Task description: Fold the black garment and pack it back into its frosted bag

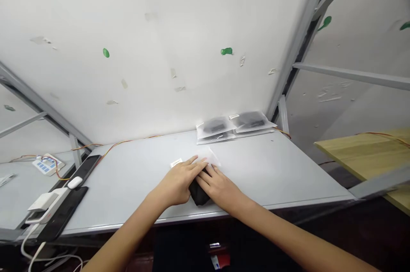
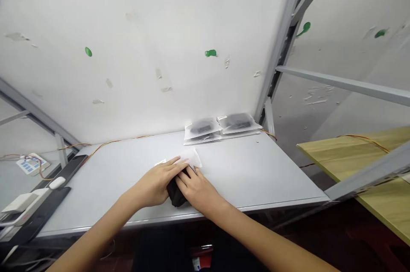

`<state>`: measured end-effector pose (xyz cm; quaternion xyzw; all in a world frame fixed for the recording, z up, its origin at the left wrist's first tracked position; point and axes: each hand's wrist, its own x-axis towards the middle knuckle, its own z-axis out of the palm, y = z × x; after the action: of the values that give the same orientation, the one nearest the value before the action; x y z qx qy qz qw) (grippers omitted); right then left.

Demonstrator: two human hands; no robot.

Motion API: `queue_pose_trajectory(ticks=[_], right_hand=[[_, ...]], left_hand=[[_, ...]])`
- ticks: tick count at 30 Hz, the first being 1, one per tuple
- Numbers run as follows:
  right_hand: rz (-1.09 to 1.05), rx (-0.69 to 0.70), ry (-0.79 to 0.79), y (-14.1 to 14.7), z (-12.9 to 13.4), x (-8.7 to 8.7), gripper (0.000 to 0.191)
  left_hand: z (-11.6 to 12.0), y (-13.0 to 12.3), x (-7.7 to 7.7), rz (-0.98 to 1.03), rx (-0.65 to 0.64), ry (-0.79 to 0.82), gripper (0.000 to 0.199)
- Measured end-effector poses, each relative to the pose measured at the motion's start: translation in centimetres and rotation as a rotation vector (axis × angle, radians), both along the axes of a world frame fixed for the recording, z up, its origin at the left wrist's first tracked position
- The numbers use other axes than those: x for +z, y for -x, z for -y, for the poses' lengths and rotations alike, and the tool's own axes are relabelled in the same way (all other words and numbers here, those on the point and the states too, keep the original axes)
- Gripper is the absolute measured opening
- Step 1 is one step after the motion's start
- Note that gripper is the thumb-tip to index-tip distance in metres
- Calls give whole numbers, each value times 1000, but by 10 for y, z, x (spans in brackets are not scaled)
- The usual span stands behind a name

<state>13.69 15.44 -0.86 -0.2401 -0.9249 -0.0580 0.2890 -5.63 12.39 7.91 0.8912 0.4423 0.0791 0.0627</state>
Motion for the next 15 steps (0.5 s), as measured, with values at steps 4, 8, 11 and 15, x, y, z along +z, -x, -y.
queue_pose_trajectory(ticks=[4,8,11,15], right_hand=[[86,-264,164,25,-1,4,47],[72,-307,190,51,-7,11,45],[80,-244,211,60,-17,12,45],[91,-203,257,62,-29,5,43]], left_hand=[[-4,-5,-3,-129,33,-38,104],[-8,-6,0,-166,54,-64,104],[-8,-4,3,-120,37,-52,104],[-6,-4,4,-82,56,-50,103]])
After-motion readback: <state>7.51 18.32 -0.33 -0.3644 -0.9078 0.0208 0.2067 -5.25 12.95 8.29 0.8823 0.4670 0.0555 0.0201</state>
